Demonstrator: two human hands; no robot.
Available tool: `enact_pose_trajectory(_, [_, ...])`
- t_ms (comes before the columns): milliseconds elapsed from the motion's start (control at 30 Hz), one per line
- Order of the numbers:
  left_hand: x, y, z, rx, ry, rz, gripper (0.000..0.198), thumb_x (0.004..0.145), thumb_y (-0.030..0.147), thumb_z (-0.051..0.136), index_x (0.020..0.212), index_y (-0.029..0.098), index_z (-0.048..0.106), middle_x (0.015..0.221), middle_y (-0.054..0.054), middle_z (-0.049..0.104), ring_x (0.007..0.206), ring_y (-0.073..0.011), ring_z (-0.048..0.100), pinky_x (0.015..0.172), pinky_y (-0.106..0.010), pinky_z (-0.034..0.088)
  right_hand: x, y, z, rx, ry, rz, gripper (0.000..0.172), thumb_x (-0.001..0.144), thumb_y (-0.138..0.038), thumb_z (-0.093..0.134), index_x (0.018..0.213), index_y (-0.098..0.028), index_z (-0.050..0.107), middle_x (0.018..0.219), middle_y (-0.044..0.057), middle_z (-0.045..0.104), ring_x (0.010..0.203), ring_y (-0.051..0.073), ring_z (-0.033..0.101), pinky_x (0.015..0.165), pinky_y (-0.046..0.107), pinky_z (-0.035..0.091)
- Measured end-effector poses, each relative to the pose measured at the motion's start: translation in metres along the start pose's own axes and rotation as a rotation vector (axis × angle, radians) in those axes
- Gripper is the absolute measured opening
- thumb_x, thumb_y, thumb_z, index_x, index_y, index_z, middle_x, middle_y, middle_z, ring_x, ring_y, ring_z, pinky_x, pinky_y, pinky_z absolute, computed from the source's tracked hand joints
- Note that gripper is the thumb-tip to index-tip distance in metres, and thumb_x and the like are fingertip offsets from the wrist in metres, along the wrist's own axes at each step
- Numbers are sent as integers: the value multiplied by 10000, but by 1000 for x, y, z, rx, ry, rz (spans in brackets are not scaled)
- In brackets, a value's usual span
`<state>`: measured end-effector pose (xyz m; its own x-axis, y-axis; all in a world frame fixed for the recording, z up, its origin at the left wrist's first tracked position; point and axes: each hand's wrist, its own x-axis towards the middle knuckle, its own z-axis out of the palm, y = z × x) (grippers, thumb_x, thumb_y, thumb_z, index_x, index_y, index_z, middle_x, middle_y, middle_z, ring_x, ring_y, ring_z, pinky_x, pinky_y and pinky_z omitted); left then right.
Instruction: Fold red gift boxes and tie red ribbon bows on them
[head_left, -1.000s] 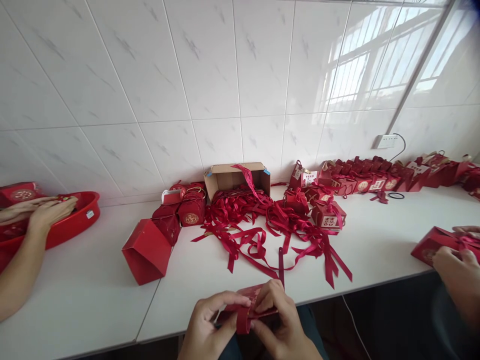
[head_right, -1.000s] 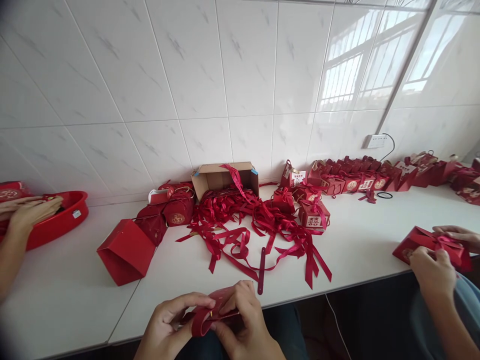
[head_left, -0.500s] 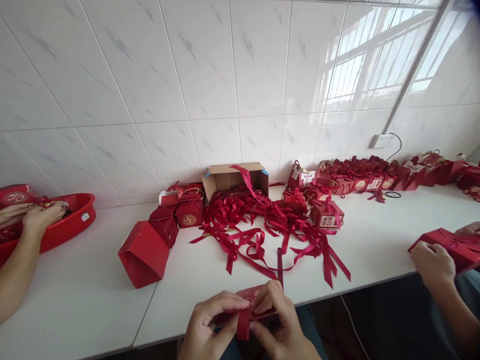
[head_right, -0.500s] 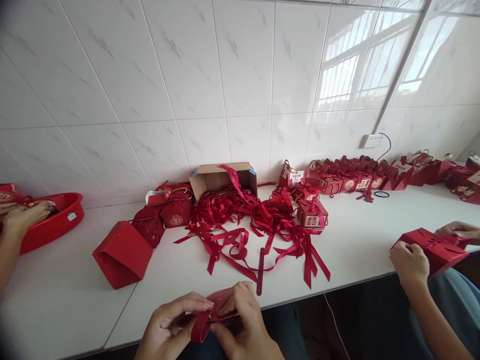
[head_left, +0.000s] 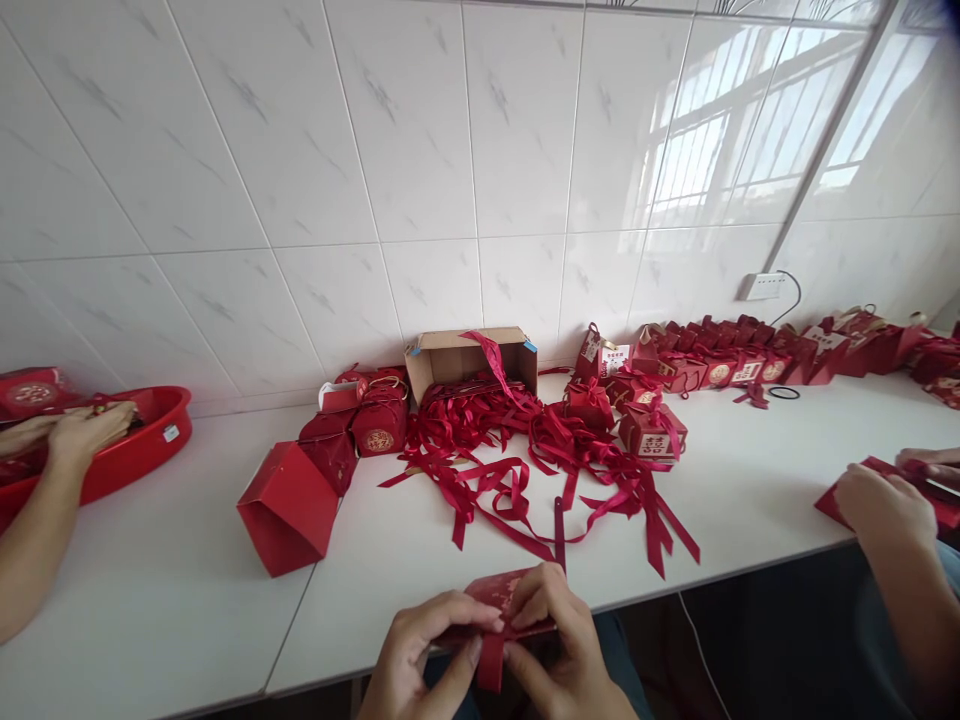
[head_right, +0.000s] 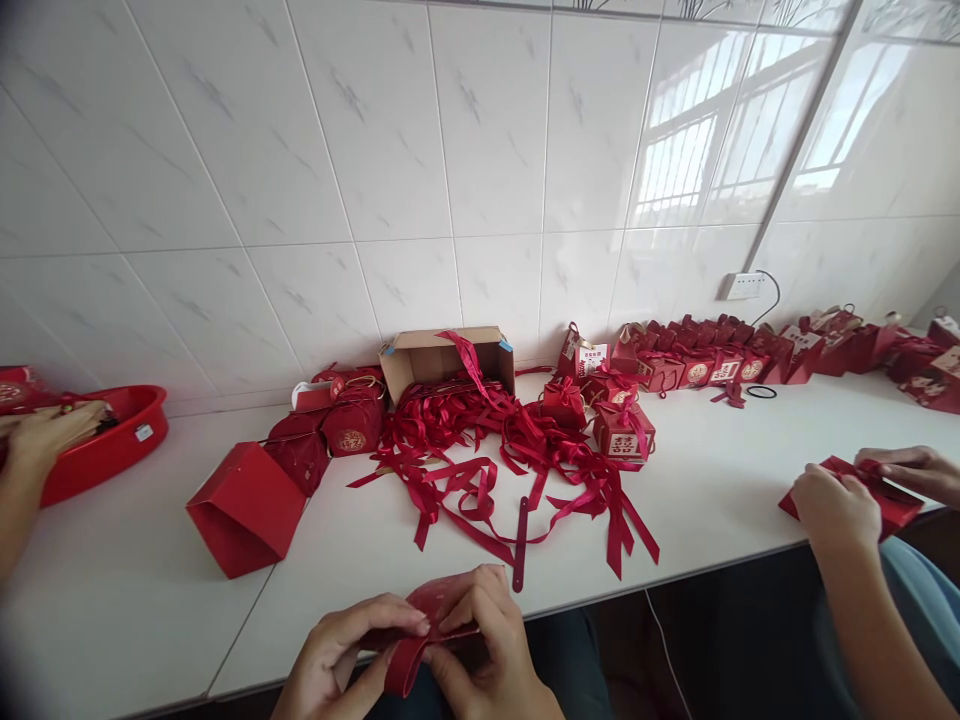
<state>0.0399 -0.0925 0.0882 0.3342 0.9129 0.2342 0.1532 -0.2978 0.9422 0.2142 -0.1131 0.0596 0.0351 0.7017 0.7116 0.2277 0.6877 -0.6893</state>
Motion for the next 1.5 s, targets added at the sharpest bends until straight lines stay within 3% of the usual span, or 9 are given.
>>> enact_pose_trajectory(67, [-2, 1, 1, -27, 20, 14, 190, 793, 231, 624, 968, 214, 696, 980, -72, 694, 944, -210, 657, 874, -272, 524, 1, -1, -1, 25, -4, 19, 152, 812, -123, 597, 850, -226, 492, 968, 60, 610, 890, 208, 593, 746, 354, 468])
enact_pose_trajectory(267, [11, 5, 2, -47, -231, 113, 177, 828, 171, 592, 987, 220, 652, 918, -52, 665, 867, -185, 662, 786, -272, 546, 2, 3, 1, 33, 13, -50, 227, 784, -56, 592, 848, -235, 468, 920, 28, 667, 898, 210, 618, 789, 379, 458])
enact_pose_trajectory(533, [13, 3, 5, -16, -169, 155, 107, 828, 167, 596, 919, 191, 645, 850, -47, 670, 800, -172, 674, 735, -244, 546, -2, 6, 4, 14, 60, -45, 204, 775, -68, 598, 838, -229, 489, 856, 30, 665, 782, 188, 611, 680, 335, 458])
enact_pose_trajectory(767, [14, 1, 6, -29, -147, 161, 136, 808, 138, 609, 925, 199, 642, 848, -37, 674, 784, -166, 683, 724, -231, 549, -1, 5, 4, -31, 37, -60, 206, 783, -63, 579, 838, -230, 471, 869, 26, 680, 774, 190, 613, 708, 357, 444])
enact_pose_trajectory(900, [15, -2, 7, -19, -164, 174, 153, 822, 143, 594, 961, 193, 636, 867, -54, 657, 819, -177, 678, 744, -249, 551, -5, 10, 3, -55, 28, -61, 214, 779, -62, 573, 857, -233, 471, 900, 31, 679, 802, 195, 615, 707, 353, 448])
enact_pose_trajectory(1100, [14, -1, 8, 7, -143, 173, 107, 823, 154, 592, 912, 177, 649, 1067, -115, 647, 909, -198, 668, 762, -248, 548, -5, 12, 2, -73, 33, -49, 185, 794, -91, 581, 845, -236, 478, 837, 25, 674, 751, 190, 611, 677, 345, 453])
enact_pose_trajectory(1267, [15, 1, 8, 13, -134, 200, 86, 816, 156, 598, 872, 173, 660, 974, -111, 693, 917, -220, 677, 732, -249, 559, -3, 11, 3, -58, 42, -52, 154, 801, -119, 595, 842, -231, 497, 783, 23, 658, 709, 183, 593, 665, 345, 450])
enact_pose_trajectory(1500, [16, -2, 4, 73, -120, 272, 256, 800, 117, 616, 1017, 242, 668, 936, -61, 737, 867, -186, 698, 738, -236, 567, 0, 7, 6, -39, 64, 12, 128, 801, -157, 615, 767, -216, 506, 663, 8, 569, 624, 157, 507, 578, 298, 418])
